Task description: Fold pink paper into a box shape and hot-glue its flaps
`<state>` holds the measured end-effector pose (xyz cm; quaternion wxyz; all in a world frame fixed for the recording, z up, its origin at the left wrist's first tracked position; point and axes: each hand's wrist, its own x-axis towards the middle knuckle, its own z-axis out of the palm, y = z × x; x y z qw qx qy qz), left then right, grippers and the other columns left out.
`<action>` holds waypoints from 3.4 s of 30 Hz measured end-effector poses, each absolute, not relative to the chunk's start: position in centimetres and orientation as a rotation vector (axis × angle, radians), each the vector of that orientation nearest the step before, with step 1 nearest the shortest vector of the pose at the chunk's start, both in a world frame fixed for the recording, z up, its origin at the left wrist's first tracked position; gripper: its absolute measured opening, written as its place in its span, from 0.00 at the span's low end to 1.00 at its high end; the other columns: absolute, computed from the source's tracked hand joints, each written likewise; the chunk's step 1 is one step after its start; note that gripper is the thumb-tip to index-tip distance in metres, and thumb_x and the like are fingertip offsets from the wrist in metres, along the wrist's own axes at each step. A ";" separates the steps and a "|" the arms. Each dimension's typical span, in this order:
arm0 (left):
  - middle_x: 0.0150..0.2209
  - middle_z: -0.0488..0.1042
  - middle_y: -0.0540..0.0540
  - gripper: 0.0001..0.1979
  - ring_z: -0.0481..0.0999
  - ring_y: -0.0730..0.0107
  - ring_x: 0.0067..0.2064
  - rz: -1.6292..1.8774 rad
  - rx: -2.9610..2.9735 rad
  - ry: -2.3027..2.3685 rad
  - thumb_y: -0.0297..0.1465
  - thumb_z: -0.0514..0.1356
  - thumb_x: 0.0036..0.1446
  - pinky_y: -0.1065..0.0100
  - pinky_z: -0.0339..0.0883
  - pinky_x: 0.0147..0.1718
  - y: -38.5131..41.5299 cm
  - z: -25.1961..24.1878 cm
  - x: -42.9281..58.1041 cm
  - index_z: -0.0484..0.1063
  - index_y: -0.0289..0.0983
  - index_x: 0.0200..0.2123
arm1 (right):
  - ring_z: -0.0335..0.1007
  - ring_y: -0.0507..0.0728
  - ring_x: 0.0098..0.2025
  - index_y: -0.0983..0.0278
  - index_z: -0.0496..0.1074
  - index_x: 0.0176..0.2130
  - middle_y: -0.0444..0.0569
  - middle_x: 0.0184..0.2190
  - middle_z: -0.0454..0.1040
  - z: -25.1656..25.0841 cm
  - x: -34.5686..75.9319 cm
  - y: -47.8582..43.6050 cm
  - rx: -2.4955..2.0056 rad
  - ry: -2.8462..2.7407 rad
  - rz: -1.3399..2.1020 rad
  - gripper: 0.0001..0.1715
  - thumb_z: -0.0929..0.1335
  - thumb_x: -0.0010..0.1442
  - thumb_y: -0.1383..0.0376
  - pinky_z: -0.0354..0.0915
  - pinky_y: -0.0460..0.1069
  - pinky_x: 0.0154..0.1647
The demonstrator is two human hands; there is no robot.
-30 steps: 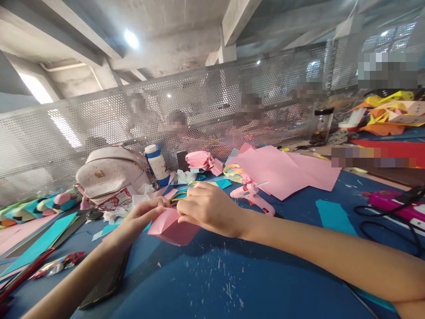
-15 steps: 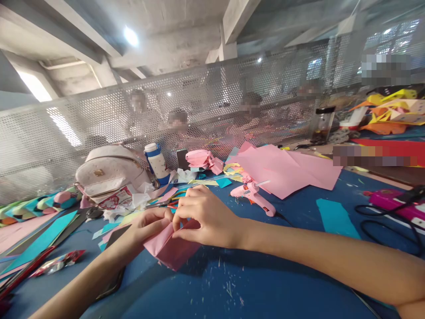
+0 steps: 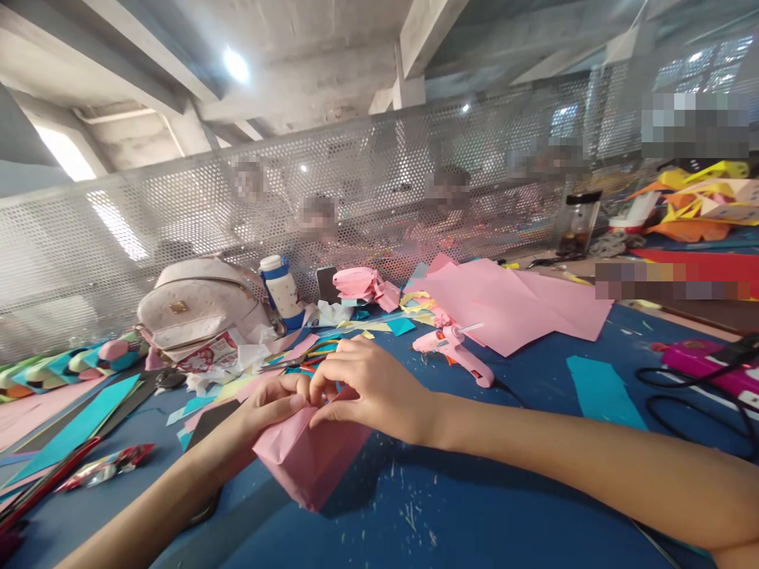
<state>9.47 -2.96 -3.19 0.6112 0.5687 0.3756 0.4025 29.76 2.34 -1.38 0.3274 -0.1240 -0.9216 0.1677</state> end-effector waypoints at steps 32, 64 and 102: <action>0.24 0.68 0.49 0.10 0.66 0.73 0.27 0.719 1.105 0.809 0.35 0.65 0.50 0.72 0.59 0.31 -3.3 -3.8 9.6 0.75 0.33 0.26 | 0.59 0.51 0.32 0.66 0.72 0.29 0.44 0.25 0.69 -1.4 29.9 2.9 -0.016 -2.490 0.416 0.14 0.69 0.62 0.58 0.57 0.48 0.37; 0.26 0.75 0.47 0.08 0.71 0.71 0.29 0.764 1.168 0.835 0.32 0.62 0.54 0.72 0.62 0.33 -3.6 -4.2 10.0 0.79 0.35 0.31 | 0.65 0.50 0.34 0.63 0.77 0.31 0.43 0.28 0.73 -1.1 29.8 2.4 -0.086 -2.475 0.545 0.03 0.72 0.58 0.66 0.60 0.47 0.37; 0.28 0.80 0.55 0.07 0.73 0.70 0.30 1.702 3.059 1.379 0.23 0.64 0.55 0.56 0.53 0.46 -4.6 -1.5 10.0 0.73 0.41 0.28 | 0.68 0.52 0.34 0.64 0.73 0.29 0.43 0.29 0.74 -0.6 30.3 3.1 -0.379 -2.284 0.155 0.05 0.71 0.57 0.69 0.61 0.47 0.36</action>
